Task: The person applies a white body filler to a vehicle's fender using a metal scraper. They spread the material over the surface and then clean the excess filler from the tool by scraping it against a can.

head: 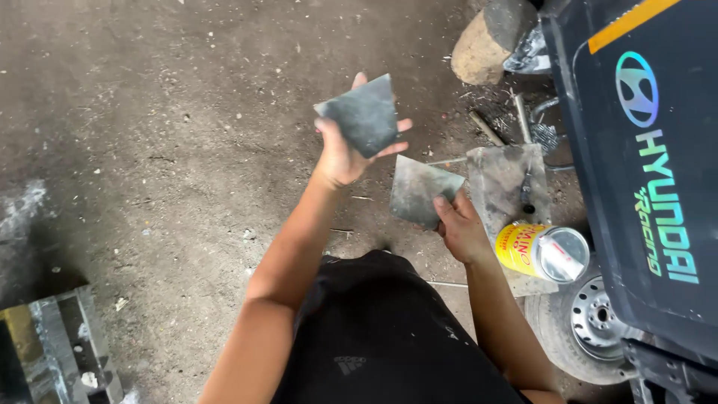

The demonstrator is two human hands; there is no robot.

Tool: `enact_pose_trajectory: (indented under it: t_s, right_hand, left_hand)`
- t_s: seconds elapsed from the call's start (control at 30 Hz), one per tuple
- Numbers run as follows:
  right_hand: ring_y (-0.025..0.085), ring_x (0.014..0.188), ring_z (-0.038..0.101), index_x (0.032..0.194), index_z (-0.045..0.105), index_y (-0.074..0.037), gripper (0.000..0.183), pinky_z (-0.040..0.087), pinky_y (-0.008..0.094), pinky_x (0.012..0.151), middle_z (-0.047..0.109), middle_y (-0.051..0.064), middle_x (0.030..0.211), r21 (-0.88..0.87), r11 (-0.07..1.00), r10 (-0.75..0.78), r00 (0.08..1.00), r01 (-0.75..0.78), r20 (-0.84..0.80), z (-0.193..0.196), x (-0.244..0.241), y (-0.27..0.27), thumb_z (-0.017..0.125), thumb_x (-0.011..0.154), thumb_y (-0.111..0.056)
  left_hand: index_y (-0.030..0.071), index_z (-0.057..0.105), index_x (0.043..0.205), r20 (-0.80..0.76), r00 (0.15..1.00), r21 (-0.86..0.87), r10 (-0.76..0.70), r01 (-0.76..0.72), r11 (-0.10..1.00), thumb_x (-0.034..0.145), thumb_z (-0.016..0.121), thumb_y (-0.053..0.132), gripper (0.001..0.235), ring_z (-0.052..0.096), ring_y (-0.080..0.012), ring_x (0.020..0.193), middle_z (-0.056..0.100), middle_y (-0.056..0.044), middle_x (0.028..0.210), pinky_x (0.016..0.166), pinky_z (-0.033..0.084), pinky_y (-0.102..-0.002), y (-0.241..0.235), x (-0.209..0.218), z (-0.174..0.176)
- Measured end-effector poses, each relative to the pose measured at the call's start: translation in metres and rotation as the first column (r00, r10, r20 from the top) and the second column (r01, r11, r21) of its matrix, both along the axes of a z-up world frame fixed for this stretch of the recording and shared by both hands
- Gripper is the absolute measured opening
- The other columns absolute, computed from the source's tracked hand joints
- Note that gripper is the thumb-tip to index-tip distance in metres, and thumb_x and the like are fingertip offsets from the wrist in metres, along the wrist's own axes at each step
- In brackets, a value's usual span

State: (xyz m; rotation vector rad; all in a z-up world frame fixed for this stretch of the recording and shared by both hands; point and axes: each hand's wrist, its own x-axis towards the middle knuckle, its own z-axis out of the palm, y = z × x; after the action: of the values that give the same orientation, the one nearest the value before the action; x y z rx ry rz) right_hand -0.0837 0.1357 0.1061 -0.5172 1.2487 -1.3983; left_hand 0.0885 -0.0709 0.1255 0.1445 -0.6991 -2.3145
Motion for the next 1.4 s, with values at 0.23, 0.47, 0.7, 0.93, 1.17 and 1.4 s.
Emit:
enact_pose_trajectory:
  t_s: [0.23, 0.47, 0.7, 0.93, 1.17, 1.4]
  right_hand:
    - [0.024, 0.103, 0.071, 0.124, 0.062, -0.003, 0.039, 0.057, 0.039, 0.088, 0.073, 0.014, 0.113, 0.156, 0.953, 0.241, 0.335, -0.261, -0.911, 0.066, 0.018, -0.018, 0.076, 0.089, -0.016]
    - [0.023, 0.108, 0.070, 0.127, 0.067, 0.000, 0.027, 0.056, 0.036, 0.093, 0.072, 0.018, 0.125, -0.325, 0.928, -0.127, 0.667, -0.181, -0.734, 0.046, 0.060, -0.030, 0.066, 0.105, -0.015]
    - [0.022, 0.115, 0.067, 0.139, 0.058, 0.004, 0.036, 0.052, 0.036, 0.100, 0.070, 0.016, 0.126, -0.377, 0.923, -0.199, 0.740, -0.079, -0.643, 0.031, 0.064, -0.058, 0.050, 0.111, -0.018]
    - [0.020, 0.099, 0.070, 0.131, 0.061, 0.004, 0.034, 0.055, 0.036, 0.086, 0.070, 0.014, 0.111, -0.333, 0.941, -0.248, 0.535, -0.067, -0.808, 0.004, 0.076, -0.062, 0.054, 0.109, -0.022]
    - [0.017, 0.070, 0.063, 0.125, 0.067, -0.004, 0.033, 0.049, 0.033, 0.060, 0.069, 0.010, 0.082, 0.064, 0.997, 0.004, 0.734, 0.053, -0.679, 0.012, 0.074, -0.072, 0.058, 0.101, -0.024]
    - [0.023, 0.082, 0.066, 0.121, 0.065, 0.003, 0.027, 0.051, 0.039, 0.070, 0.069, 0.013, 0.095, -0.215, 0.975, -0.198, 0.631, 0.051, -0.750, 0.010, 0.071, -0.071, 0.054, 0.109, -0.019]
  left_hand:
    - [0.017, 0.024, 0.167, 0.172, 0.973, -0.398, 0.153, -0.073, 0.915, 0.079, 0.073, 0.081, 0.120, 0.043, -0.0279, 0.139, 0.036, -0.005, 0.165, 0.114, 0.039, -0.042, 0.013, 0.001, -0.042]
    - [0.010, 0.020, 0.168, 0.194, 0.954, -0.445, 0.227, -0.121, 0.887, 0.083, 0.053, 0.090, 0.120, 0.037, -0.0265, 0.147, 0.025, -0.006, 0.172, 0.118, 0.034, -0.041, 0.032, -0.020, -0.034]
    - [0.002, 0.024, 0.166, 0.232, 0.899, -0.635, 0.371, -0.149, 0.758, 0.094, 0.039, 0.087, 0.112, 0.032, -0.0302, 0.159, 0.029, -0.013, 0.172, 0.132, 0.024, -0.043, 0.045, -0.024, -0.042]
    - [0.001, 0.023, 0.163, 0.301, 0.779, -0.714, 0.549, -0.197, 0.672, 0.101, 0.041, 0.079, 0.102, 0.024, -0.0292, 0.159, 0.029, -0.015, 0.170, 0.130, 0.020, -0.043, 0.046, -0.021, -0.040]
    - [-0.001, 0.032, 0.162, 0.279, 0.833, -0.534, 0.477, -0.278, 0.799, 0.102, 0.041, 0.074, 0.097, 0.040, -0.0323, 0.147, 0.041, -0.018, 0.165, 0.127, 0.030, -0.045, 0.025, -0.020, -0.053]
    - [-0.003, 0.032, 0.161, 0.259, 0.841, -0.609, 0.474, -0.239, 0.757, 0.101, 0.040, 0.075, 0.099, 0.037, -0.0307, 0.153, 0.038, -0.018, 0.166, 0.129, 0.026, -0.043, 0.031, -0.022, -0.056]
